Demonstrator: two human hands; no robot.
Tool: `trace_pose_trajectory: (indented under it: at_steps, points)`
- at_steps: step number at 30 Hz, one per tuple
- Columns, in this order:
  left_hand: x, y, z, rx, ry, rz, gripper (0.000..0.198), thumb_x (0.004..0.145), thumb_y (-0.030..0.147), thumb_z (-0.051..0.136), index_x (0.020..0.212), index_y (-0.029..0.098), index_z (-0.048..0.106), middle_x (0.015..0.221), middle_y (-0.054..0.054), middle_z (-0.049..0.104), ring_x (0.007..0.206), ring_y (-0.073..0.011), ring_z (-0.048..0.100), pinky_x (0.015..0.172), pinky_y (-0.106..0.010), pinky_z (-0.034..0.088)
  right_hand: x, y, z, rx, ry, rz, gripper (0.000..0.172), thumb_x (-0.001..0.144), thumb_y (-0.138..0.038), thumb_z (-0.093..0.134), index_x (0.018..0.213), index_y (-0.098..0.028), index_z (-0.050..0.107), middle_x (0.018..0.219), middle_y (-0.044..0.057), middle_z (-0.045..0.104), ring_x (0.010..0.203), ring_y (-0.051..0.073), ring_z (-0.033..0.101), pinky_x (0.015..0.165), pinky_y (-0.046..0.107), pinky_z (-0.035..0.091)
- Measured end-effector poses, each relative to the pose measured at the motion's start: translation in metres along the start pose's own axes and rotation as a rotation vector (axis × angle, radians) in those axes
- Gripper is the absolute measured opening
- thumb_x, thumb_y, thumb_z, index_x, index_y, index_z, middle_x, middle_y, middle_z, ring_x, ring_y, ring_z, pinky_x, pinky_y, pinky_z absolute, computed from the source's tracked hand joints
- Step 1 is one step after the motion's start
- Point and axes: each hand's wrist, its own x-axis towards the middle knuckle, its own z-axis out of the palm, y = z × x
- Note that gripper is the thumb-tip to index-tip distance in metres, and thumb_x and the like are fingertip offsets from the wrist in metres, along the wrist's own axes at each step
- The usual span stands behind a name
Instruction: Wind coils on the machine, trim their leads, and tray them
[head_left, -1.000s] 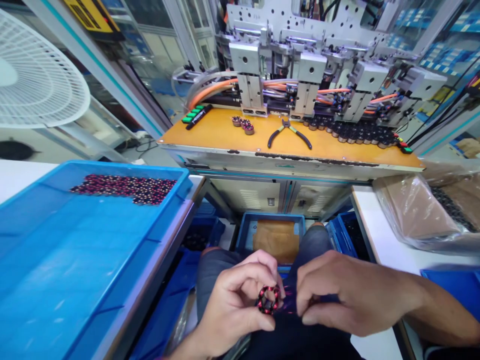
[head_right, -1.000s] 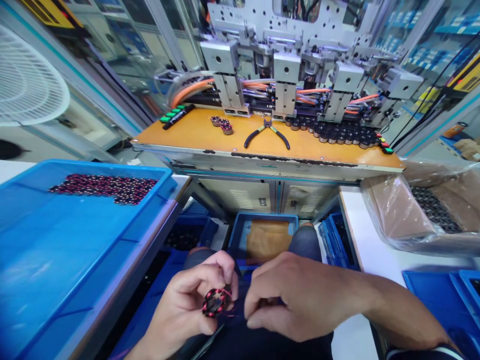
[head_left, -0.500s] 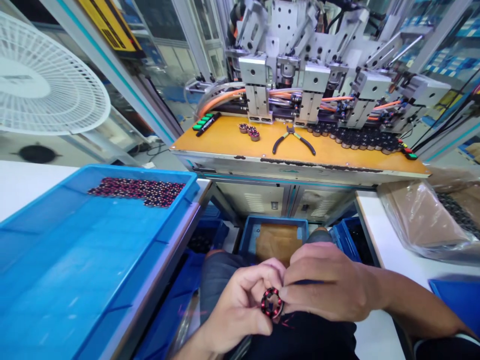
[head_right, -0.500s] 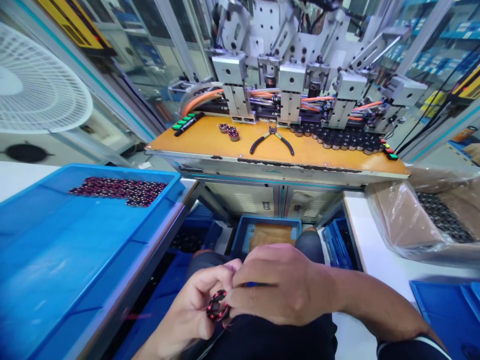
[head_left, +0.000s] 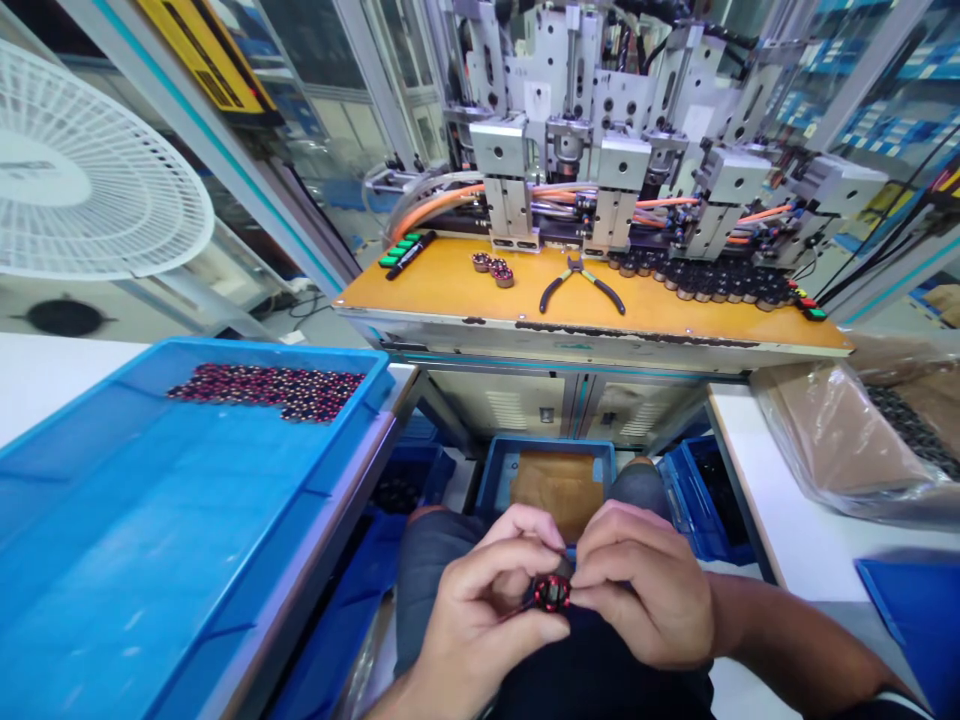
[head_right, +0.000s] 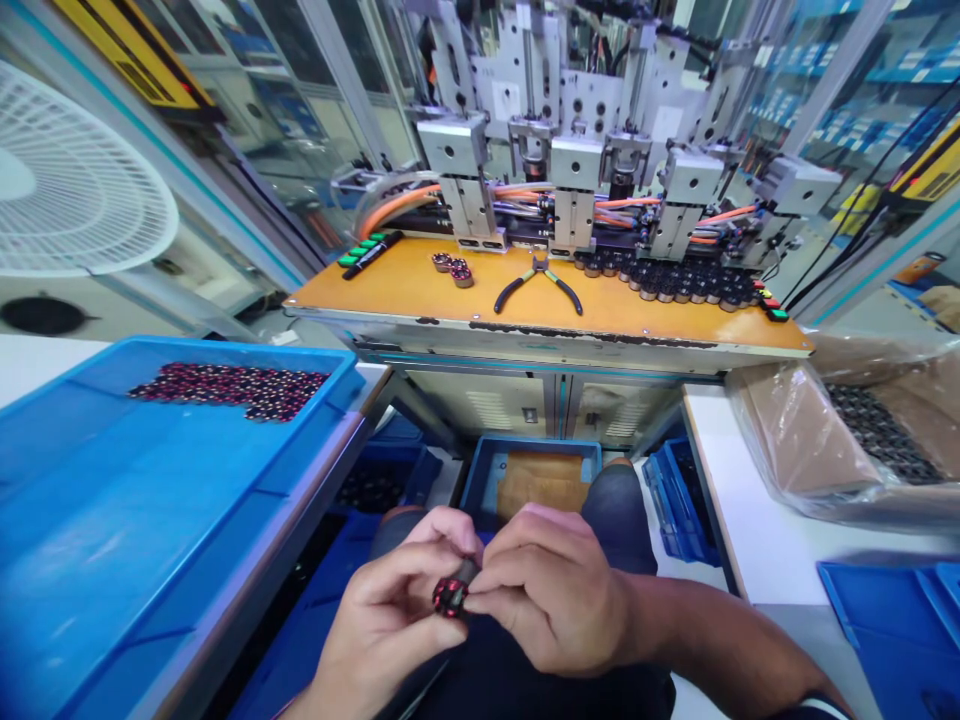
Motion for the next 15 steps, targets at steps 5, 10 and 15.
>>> trace_pose_trajectory:
  at_steps: [5, 10, 15]
  points:
    - [-0.007, -0.001, -0.008, -0.006, -0.010, -0.162, 0.051, 0.069, 0.036, 0.086, 0.114, 0.025, 0.068, 0.084, -0.001, 0.064, 0.071, -0.0112, 0.058, 0.065, -0.019, 0.050, -0.005, 0.000, 0.005, -0.034, 0.039, -0.068, 0.017, 0.099, -0.016, 0.051, 0.087, -0.012, 0.062, 0.073, 0.007, 0.063, 0.067, 0.013, 0.059, 0.063, 0.024, 0.053]
    - [-0.019, -0.003, -0.011, -0.016, -0.024, -0.245, 0.015, 0.089, 0.027, 0.068, 0.104, 0.024, 0.066, 0.075, 0.002, 0.065, 0.062, -0.0092, 0.062, 0.057, -0.018, 0.050, -0.007, 0.000, 0.006, -0.069, 0.038, -0.065, 0.014, 0.097, -0.013, 0.053, 0.087, -0.012, 0.063, 0.073, 0.006, 0.063, 0.066, 0.013, 0.058, 0.061, 0.025, 0.052]
    - [-0.017, -0.004, -0.006, -0.044, -0.010, -0.133, 0.019, 0.091, 0.017, 0.064, 0.107, 0.028, 0.066, 0.085, 0.000, 0.066, 0.068, -0.0116, 0.069, 0.060, -0.021, 0.056, -0.011, -0.003, 0.009, -0.127, 0.089, -0.026, 0.011, 0.094, -0.009, 0.055, 0.088, -0.013, 0.063, 0.073, 0.005, 0.062, 0.066, 0.013, 0.058, 0.061, 0.026, 0.052]
